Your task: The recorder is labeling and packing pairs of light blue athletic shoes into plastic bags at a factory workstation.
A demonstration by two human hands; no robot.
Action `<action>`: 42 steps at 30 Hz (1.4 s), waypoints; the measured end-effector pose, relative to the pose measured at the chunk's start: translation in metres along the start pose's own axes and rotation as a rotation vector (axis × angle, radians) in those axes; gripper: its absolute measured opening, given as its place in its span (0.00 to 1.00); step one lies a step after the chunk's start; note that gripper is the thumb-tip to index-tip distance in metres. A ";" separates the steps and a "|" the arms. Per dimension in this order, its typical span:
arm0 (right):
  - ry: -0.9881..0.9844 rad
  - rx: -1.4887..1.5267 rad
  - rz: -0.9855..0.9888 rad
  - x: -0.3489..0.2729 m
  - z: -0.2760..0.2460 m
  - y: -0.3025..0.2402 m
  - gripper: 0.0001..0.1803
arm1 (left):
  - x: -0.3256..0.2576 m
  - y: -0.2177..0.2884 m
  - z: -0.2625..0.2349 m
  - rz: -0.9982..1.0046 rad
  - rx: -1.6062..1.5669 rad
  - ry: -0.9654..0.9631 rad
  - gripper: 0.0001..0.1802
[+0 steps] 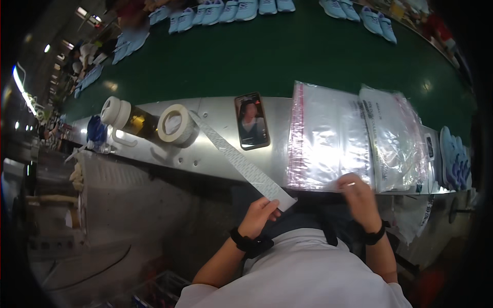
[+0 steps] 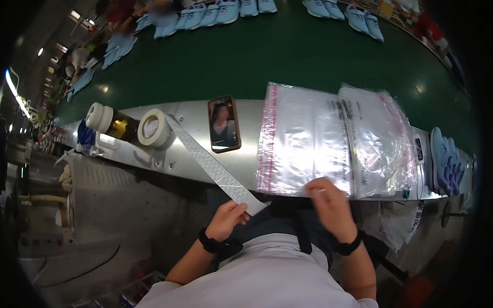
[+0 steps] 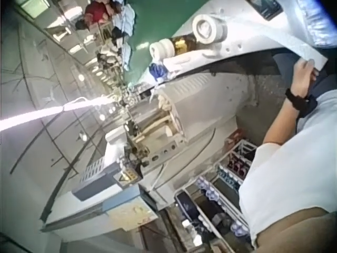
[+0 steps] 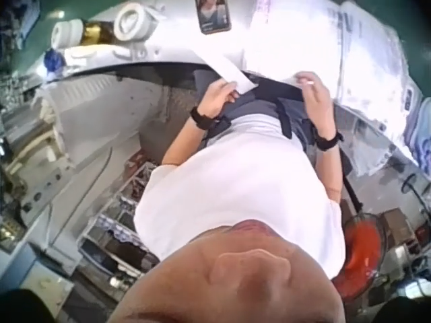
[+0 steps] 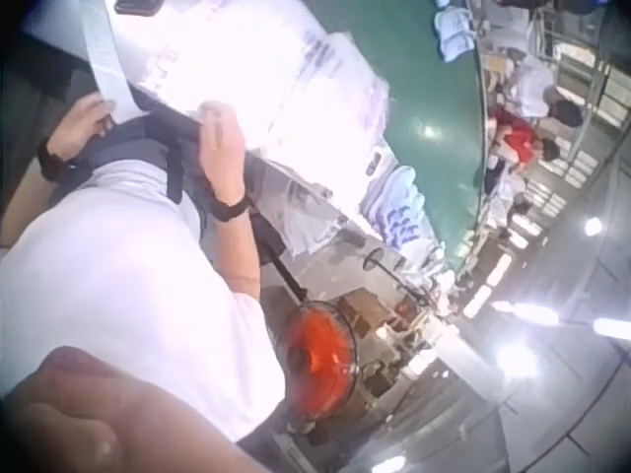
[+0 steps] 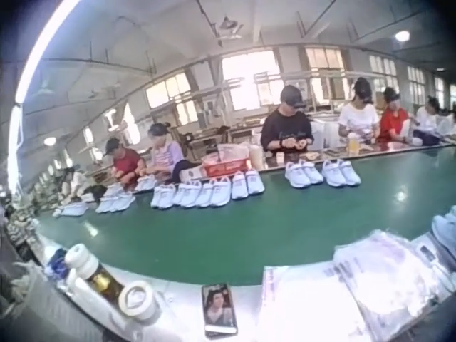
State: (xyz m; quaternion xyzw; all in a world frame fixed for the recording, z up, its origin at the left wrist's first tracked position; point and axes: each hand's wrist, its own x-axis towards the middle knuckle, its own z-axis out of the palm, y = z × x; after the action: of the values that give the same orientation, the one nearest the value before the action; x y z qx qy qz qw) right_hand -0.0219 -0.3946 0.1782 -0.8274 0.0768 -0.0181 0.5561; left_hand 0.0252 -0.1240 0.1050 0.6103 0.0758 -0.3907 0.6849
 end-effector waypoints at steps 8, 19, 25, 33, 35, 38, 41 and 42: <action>-0.543 0.138 0.000 0.027 0.081 -0.009 0.11 | -0.032 0.027 0.003 -0.034 0.190 -0.151 0.12; -0.614 0.073 0.078 -0.004 0.021 0.013 0.06 | 0.020 0.094 -0.163 0.516 -0.441 0.496 0.17; -0.741 0.074 0.043 0.000 -0.005 0.006 0.05 | 0.015 0.090 -0.175 0.568 -0.229 0.554 0.19; -0.617 -0.026 0.005 0.013 0.013 -0.013 0.06 | 0.002 0.084 -0.124 0.509 0.102 0.559 0.15; -0.540 -0.030 0.019 0.017 0.024 -0.014 0.06 | -0.016 0.081 -0.077 0.491 0.326 0.403 0.12; -0.431 0.008 -0.020 0.022 0.042 -0.017 0.06 | -0.035 0.068 -0.015 0.515 0.492 0.090 0.12; -0.485 0.100 -0.020 0.027 0.050 -0.023 0.05 | -0.036 0.061 0.025 0.410 0.514 0.007 0.16; -0.489 0.098 -0.014 0.025 0.052 -0.020 0.05 | -0.034 0.049 0.031 0.405 0.508 0.007 0.16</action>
State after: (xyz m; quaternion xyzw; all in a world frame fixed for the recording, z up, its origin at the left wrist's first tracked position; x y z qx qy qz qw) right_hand 0.0110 -0.3436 0.1759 -0.7798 -0.0667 0.1752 0.5973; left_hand 0.0217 -0.1390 0.1703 0.7657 -0.1451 -0.2509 0.5741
